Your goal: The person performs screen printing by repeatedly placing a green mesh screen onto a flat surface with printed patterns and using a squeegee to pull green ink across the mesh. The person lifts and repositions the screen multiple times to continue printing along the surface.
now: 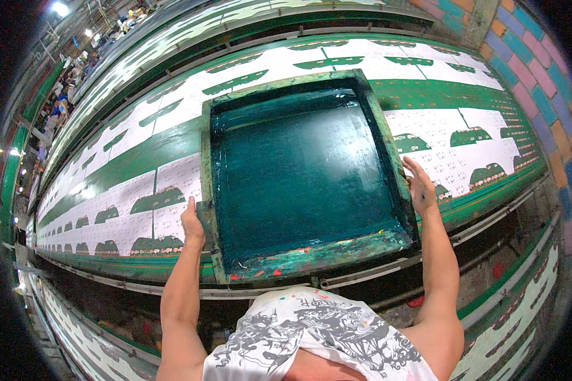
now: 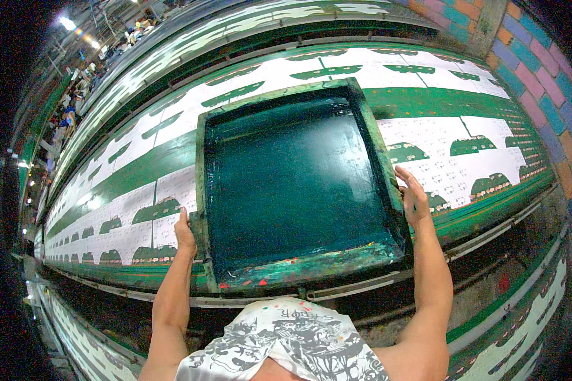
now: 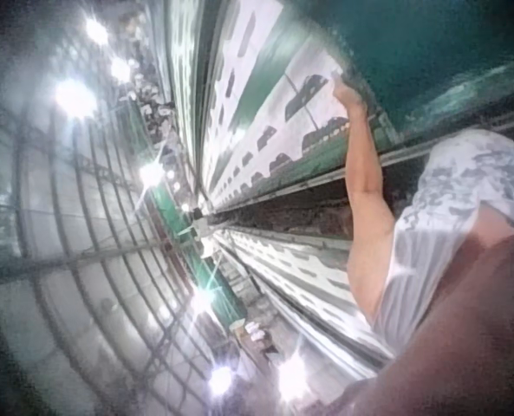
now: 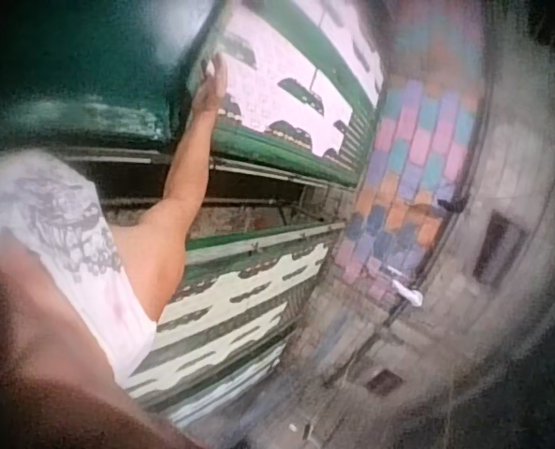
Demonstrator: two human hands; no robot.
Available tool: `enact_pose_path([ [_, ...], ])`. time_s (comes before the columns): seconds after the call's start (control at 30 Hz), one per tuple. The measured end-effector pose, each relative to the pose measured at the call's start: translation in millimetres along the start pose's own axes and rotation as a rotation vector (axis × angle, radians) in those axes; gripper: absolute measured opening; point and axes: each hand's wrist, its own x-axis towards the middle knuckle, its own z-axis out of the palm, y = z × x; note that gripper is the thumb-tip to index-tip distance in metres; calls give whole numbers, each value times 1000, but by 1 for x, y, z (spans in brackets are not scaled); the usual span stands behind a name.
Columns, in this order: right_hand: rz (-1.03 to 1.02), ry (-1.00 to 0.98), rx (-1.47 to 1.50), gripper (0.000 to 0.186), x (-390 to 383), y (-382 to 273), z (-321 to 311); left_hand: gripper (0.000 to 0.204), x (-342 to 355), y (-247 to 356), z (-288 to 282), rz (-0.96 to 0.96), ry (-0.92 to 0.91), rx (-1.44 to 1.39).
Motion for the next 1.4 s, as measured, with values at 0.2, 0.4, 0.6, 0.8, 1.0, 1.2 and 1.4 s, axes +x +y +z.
enact_pose_path([
  [0.2,-75,133,-558,48,-4,-10,13,57,-2,3,20,-15,-25,47],
  [0.4,-302,-315,-1010,31,-82,-25,118,64,8,-13,16,-87,-18,84],
  [0.6,-452,-620,-1284,48,-151,12,199,64,16,-24,12,50,46,524],
  [0.8,-552,-525,-1472,39,-151,28,210,49,9,-24,18,370,-30,1029],
  [1.0,-241,-625,-1686,40,-121,35,256,35,-10,-17,17,513,95,1077],
  [1.2,-14,-731,-1766,39,-103,5,271,43,-7,-23,20,645,245,1047],
  [1.4,-30,-688,-1768,45,-135,25,270,48,-4,-27,23,664,260,1009],
])
